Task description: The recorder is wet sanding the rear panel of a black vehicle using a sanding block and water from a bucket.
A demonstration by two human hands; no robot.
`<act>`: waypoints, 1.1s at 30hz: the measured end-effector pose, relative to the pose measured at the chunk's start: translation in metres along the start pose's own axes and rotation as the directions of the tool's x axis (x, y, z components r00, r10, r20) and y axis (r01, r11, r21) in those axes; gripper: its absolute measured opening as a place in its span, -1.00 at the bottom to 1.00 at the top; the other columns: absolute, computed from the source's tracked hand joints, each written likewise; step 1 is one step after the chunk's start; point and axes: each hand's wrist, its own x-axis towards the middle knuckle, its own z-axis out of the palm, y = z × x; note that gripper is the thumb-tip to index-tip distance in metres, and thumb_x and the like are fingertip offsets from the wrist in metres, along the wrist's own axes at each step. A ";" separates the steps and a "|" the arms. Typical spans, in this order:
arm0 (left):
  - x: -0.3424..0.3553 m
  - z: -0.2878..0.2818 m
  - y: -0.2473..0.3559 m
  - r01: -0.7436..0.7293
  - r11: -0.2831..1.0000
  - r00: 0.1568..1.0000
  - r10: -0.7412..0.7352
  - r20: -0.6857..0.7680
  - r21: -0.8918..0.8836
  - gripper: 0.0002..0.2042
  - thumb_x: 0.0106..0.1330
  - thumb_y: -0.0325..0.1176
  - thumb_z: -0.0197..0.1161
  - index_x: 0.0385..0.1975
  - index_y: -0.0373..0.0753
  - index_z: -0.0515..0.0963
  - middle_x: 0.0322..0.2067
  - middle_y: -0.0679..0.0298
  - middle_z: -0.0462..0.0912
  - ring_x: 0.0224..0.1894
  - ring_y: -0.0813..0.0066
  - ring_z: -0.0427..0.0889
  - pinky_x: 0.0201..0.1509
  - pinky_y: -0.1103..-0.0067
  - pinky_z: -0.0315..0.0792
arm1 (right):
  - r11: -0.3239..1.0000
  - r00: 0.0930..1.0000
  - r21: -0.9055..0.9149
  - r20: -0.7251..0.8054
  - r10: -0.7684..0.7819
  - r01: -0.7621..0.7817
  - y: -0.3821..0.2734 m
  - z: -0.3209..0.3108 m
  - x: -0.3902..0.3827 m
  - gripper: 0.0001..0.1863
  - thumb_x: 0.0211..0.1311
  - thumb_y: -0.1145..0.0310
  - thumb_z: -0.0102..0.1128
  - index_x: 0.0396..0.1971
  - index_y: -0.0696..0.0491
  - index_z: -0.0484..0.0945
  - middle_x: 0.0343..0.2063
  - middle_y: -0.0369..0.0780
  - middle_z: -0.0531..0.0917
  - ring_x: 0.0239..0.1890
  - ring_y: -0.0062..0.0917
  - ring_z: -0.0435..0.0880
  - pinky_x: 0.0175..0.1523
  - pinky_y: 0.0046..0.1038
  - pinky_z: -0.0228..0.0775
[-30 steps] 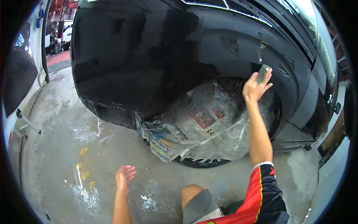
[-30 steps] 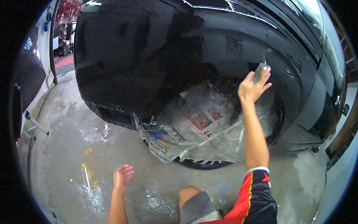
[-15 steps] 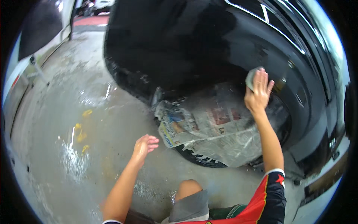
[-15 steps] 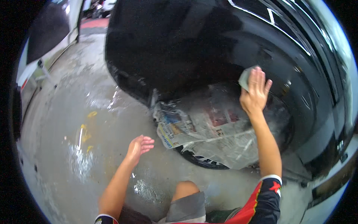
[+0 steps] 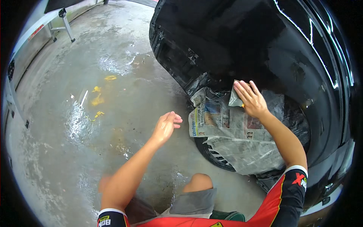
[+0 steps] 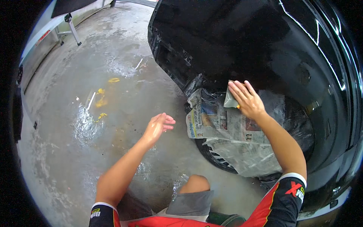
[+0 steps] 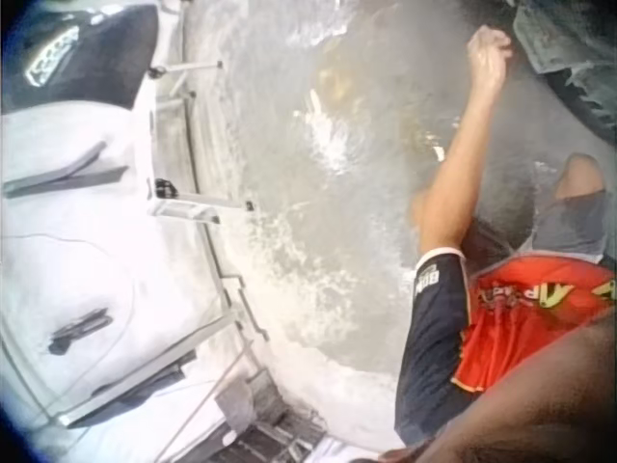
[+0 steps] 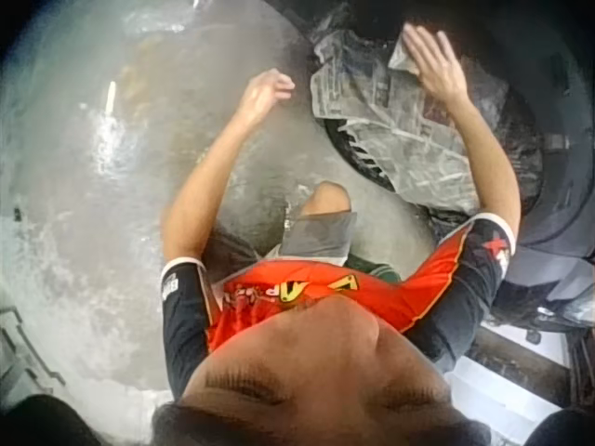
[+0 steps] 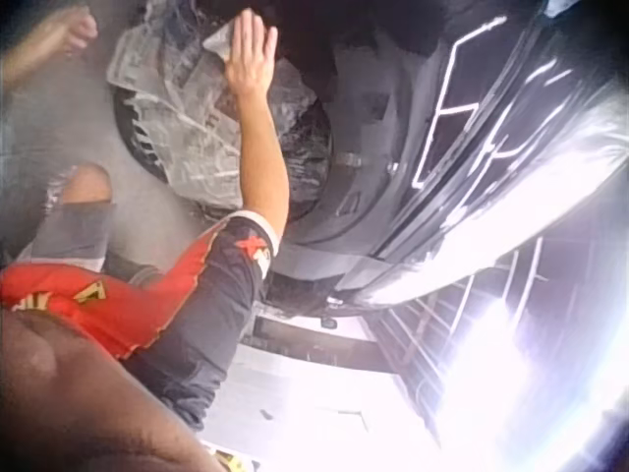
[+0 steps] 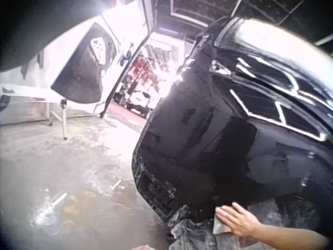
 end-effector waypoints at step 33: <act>0.055 -0.024 -0.039 -0.062 0.974 0.976 0.105 -0.192 0.219 -0.57 0.48 0.01 -0.13 -0.27 -0.22 0.55 -0.27 0.21 0.69 -0.31 0.44 0.65 -0.27 0.50 0.41 | 0.336 0.219 0.159 -0.495 0.841 -0.928 0.141 -0.064 -0.081 -0.34 0.25 0.15 0.06 0.35 0.01 0.25 0.38 -0.07 0.23 0.40 -0.09 0.19 0.45 0.13 -0.21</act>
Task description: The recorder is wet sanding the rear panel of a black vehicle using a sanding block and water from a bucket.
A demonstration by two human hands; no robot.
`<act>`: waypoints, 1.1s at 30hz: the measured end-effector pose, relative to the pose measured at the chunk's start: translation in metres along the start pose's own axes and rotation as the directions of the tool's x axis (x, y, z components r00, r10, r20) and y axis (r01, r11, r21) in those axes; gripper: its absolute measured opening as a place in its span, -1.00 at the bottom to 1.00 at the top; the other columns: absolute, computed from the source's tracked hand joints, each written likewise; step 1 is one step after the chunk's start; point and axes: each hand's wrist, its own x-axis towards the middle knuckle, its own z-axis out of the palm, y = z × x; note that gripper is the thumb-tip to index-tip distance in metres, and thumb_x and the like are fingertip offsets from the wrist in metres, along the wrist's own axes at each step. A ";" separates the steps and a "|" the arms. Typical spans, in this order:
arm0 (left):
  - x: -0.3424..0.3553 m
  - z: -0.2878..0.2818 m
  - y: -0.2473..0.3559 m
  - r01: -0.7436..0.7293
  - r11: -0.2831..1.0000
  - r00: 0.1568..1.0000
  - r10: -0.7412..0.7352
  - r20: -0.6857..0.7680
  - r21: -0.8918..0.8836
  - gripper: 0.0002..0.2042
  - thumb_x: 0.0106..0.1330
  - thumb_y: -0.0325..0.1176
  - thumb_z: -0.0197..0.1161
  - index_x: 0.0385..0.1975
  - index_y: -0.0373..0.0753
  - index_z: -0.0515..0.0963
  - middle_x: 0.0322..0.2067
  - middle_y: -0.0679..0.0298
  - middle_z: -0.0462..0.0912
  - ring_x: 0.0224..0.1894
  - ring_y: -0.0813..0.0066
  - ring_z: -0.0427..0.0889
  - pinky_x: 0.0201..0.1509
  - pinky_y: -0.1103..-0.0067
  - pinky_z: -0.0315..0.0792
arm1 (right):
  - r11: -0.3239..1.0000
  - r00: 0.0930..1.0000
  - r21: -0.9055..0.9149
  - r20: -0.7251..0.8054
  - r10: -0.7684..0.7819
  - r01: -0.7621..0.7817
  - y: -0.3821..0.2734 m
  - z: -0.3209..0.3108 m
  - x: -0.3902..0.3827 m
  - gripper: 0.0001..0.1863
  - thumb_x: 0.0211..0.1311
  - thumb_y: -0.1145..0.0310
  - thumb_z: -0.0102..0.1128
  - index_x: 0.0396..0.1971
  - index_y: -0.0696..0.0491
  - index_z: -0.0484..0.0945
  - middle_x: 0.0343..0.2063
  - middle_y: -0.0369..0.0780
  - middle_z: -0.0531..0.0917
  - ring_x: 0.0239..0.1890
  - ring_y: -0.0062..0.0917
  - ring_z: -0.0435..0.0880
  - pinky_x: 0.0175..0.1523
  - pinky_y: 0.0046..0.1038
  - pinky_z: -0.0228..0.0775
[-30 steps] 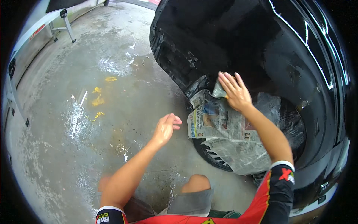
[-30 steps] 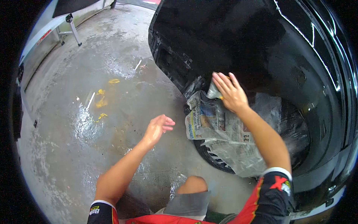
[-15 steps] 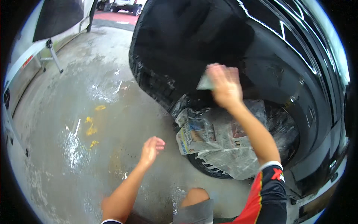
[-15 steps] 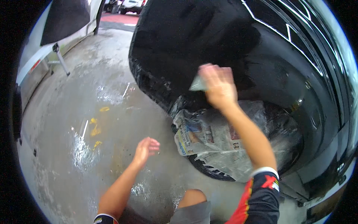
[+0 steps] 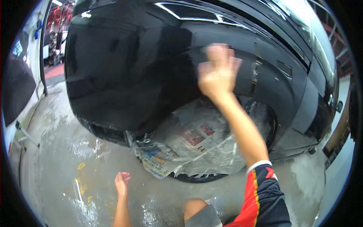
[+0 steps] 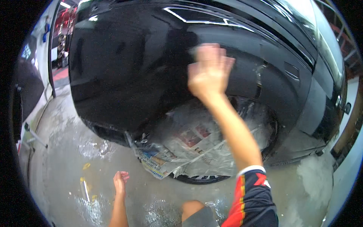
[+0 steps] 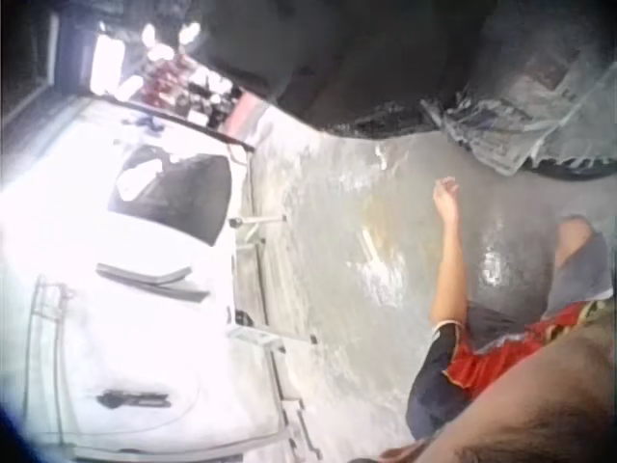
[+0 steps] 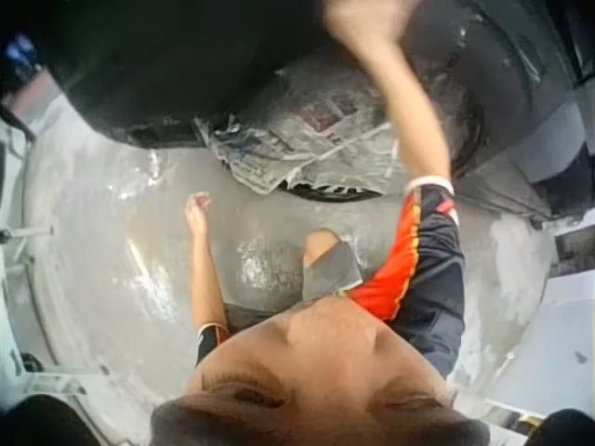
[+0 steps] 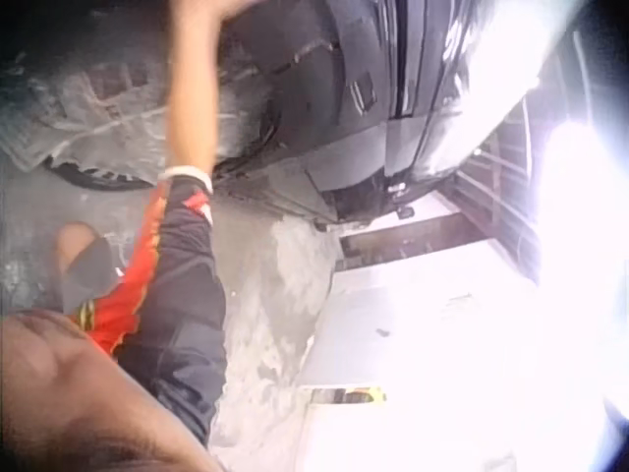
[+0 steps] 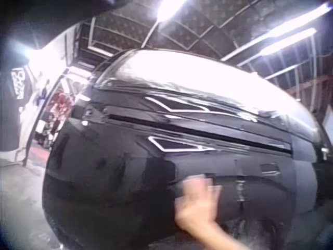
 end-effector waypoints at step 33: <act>0.057 0.017 0.255 -0.360 0.391 0.677 0.734 -0.052 0.847 -0.46 0.56 -0.07 -0.24 0.22 -0.47 0.36 0.16 -0.11 0.48 0.27 0.04 0.41 0.33 0.38 0.24 | 0.990 0.975 0.079 0.181 -0.126 0.113 0.427 -0.058 -0.122 -0.20 0.02 0.35 0.22 0.33 0.20 0.21 0.36 0.00 0.26 0.43 -0.17 0.18 0.49 -0.07 -0.13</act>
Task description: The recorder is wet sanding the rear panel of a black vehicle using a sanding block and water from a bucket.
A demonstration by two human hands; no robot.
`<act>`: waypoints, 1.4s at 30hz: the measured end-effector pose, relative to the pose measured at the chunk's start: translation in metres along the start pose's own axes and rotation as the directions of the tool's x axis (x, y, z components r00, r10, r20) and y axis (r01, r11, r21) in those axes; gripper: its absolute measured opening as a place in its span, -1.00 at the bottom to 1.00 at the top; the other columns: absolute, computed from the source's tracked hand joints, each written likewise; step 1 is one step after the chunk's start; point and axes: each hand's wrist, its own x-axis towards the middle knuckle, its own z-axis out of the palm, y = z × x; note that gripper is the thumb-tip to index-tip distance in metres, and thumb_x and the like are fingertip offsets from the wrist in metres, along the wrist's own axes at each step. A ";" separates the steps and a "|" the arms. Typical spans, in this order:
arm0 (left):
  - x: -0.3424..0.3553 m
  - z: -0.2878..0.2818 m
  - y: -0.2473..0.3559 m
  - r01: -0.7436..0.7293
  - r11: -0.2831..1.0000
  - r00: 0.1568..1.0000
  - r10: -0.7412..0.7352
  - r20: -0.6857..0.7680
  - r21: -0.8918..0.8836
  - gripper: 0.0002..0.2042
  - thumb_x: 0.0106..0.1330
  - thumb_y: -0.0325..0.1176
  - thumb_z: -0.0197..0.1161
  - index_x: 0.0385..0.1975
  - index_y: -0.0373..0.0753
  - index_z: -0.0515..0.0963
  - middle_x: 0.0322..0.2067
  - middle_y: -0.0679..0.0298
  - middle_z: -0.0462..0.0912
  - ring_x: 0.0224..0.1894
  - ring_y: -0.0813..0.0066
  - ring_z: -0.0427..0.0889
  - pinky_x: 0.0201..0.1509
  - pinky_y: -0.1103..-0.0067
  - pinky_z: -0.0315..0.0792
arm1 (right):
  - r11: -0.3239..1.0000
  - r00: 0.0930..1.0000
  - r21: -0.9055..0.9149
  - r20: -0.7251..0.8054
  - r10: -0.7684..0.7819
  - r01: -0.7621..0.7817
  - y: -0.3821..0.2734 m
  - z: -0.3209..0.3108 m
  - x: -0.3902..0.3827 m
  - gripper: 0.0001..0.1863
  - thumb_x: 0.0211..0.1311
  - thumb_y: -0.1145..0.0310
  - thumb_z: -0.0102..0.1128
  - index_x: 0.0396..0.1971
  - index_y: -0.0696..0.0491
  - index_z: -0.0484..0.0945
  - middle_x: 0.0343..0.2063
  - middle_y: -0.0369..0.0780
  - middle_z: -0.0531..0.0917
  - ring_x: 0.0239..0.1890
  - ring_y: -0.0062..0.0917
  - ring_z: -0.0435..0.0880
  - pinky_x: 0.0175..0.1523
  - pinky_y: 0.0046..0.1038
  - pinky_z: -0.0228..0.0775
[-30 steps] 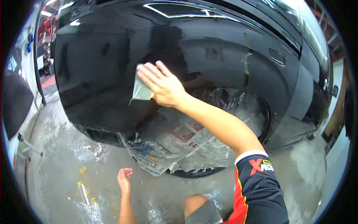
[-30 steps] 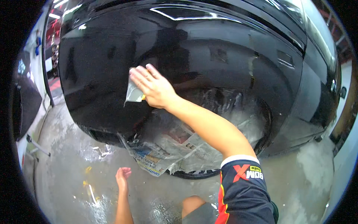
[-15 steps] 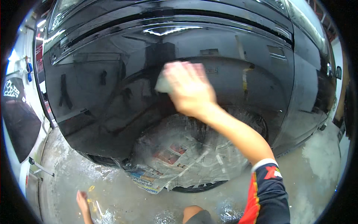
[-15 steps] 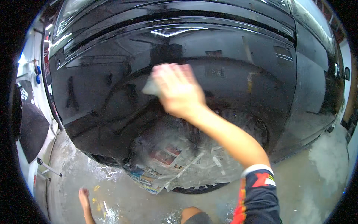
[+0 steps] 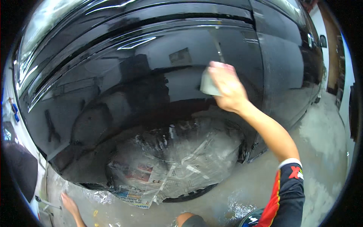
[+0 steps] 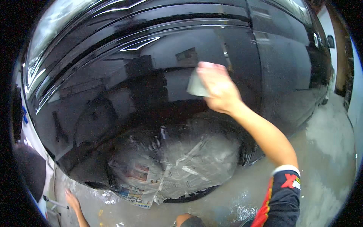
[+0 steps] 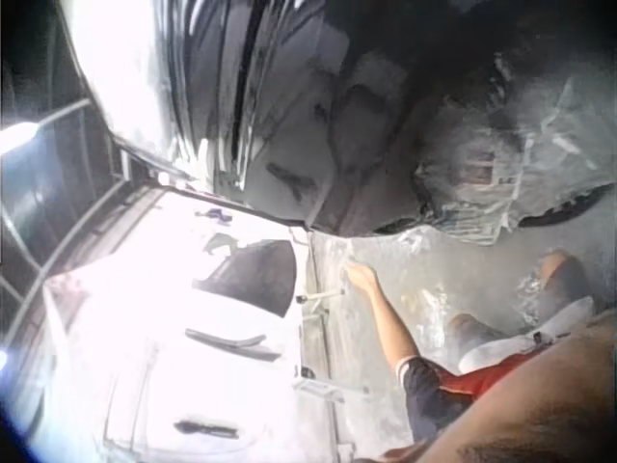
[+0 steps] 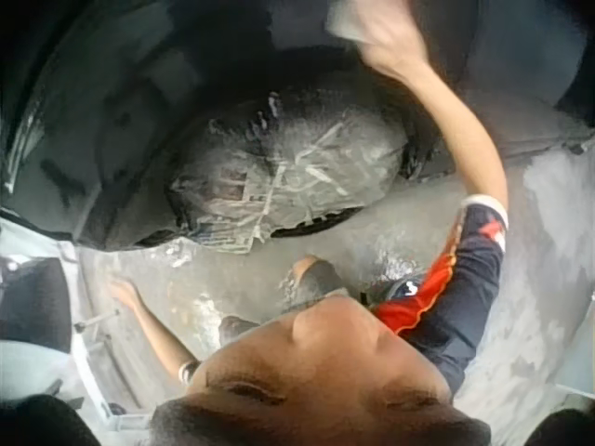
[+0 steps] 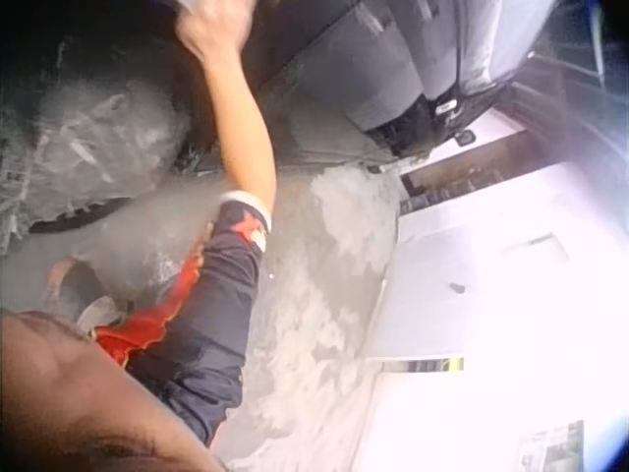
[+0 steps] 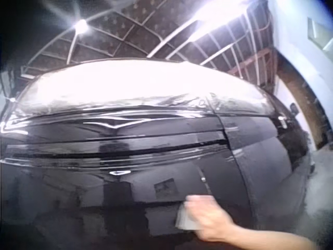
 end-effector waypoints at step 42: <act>-0.150 -0.084 -0.053 0.299 0.951 0.904 -0.256 0.343 -0.078 -0.47 0.53 -0.02 -0.15 0.15 -0.42 0.41 -0.05 0.06 0.57 -0.02 0.28 0.53 -0.01 0.42 0.46 | 0.373 0.284 0.430 -0.259 0.923 -0.822 -0.112 0.102 -0.246 -0.39 0.35 0.34 -0.16 0.33 0.34 0.11 0.37 0.15 0.12 0.45 -0.01 0.00 0.49 -0.09 -0.26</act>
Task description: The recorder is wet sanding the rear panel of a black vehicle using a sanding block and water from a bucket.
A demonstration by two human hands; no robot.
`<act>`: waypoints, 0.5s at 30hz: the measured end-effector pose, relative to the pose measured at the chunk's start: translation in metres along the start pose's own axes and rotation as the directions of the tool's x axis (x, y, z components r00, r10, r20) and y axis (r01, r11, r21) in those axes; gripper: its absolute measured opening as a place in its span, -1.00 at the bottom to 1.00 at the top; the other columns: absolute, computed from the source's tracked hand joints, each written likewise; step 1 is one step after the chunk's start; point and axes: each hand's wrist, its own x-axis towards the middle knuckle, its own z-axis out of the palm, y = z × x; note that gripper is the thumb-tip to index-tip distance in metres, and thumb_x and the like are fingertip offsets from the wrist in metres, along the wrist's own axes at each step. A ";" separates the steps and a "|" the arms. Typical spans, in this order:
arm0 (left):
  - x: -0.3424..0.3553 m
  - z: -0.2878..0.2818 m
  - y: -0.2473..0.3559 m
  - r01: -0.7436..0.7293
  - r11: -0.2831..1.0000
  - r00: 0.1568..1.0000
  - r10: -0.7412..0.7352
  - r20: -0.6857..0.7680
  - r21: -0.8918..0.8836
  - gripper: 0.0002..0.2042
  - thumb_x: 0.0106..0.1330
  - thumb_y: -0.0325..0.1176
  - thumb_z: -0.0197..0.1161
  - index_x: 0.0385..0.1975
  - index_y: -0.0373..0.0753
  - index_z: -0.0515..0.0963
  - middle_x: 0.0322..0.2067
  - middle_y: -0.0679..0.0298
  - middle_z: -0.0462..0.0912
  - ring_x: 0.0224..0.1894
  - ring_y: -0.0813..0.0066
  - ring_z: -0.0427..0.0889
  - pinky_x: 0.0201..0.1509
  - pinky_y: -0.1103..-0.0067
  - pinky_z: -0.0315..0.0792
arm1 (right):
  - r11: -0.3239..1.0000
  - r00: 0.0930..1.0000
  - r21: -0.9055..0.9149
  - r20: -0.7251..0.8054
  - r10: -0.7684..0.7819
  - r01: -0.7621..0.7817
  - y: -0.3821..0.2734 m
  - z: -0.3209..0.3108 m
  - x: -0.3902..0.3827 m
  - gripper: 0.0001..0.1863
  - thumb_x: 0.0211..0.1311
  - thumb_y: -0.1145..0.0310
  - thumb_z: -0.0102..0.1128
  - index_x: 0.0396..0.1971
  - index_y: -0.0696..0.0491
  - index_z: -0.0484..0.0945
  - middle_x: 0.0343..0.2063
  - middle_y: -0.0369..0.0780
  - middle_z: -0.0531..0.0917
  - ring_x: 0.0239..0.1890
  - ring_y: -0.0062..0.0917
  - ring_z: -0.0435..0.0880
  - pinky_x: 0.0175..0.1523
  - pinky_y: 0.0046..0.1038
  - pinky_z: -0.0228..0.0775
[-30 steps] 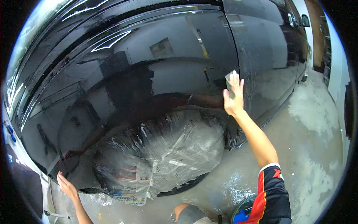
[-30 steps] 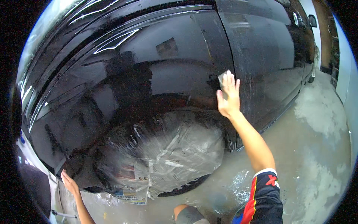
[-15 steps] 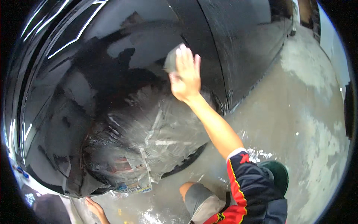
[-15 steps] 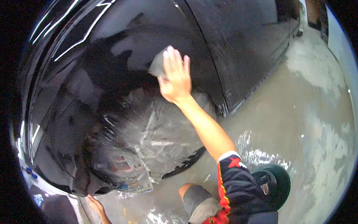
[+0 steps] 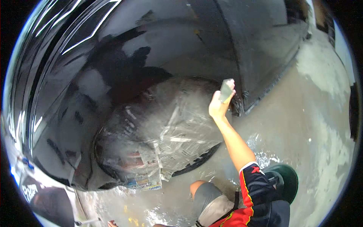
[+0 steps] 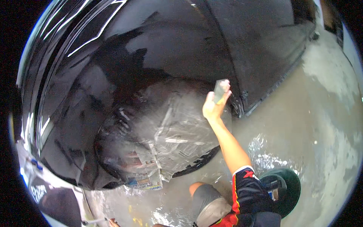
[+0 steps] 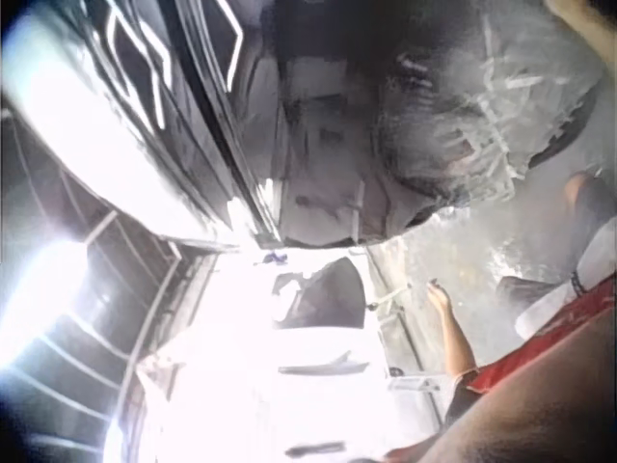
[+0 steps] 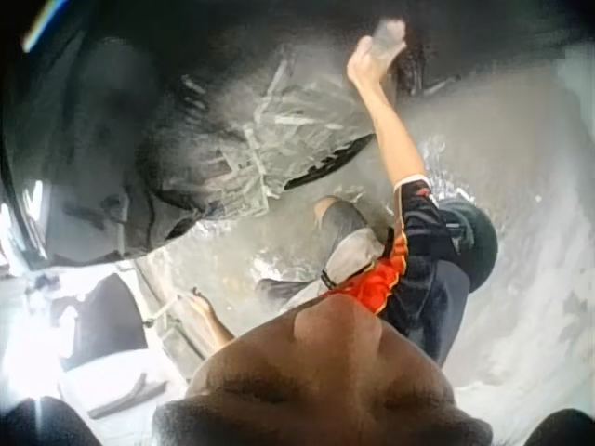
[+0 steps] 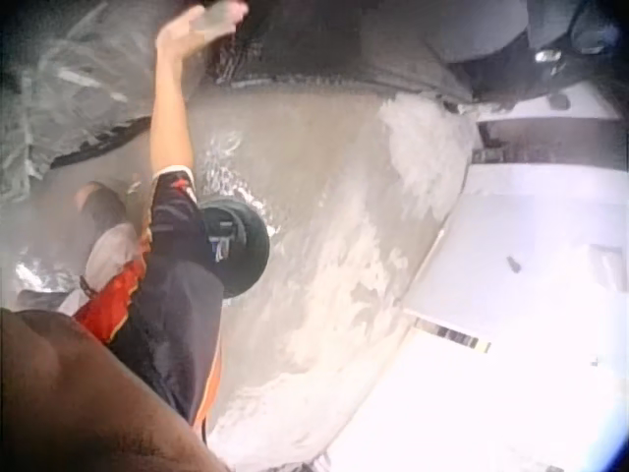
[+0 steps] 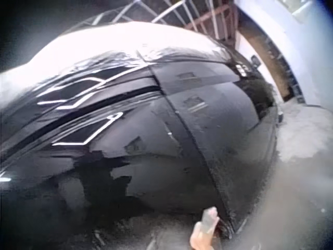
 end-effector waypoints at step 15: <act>-0.065 -0.098 -0.188 -0.097 0.994 0.995 0.097 0.001 0.058 -0.45 0.52 0.01 -0.18 0.15 -0.41 0.40 -0.05 0.01 0.57 -0.06 0.15 0.59 -0.05 0.30 0.55 | 0.656 0.632 -0.134 0.465 -0.620 0.742 -0.085 0.000 0.114 -0.29 0.11 0.47 0.07 0.34 0.22 0.21 0.34 0.04 0.27 0.43 -0.06 0.15 0.50 -0.10 -0.16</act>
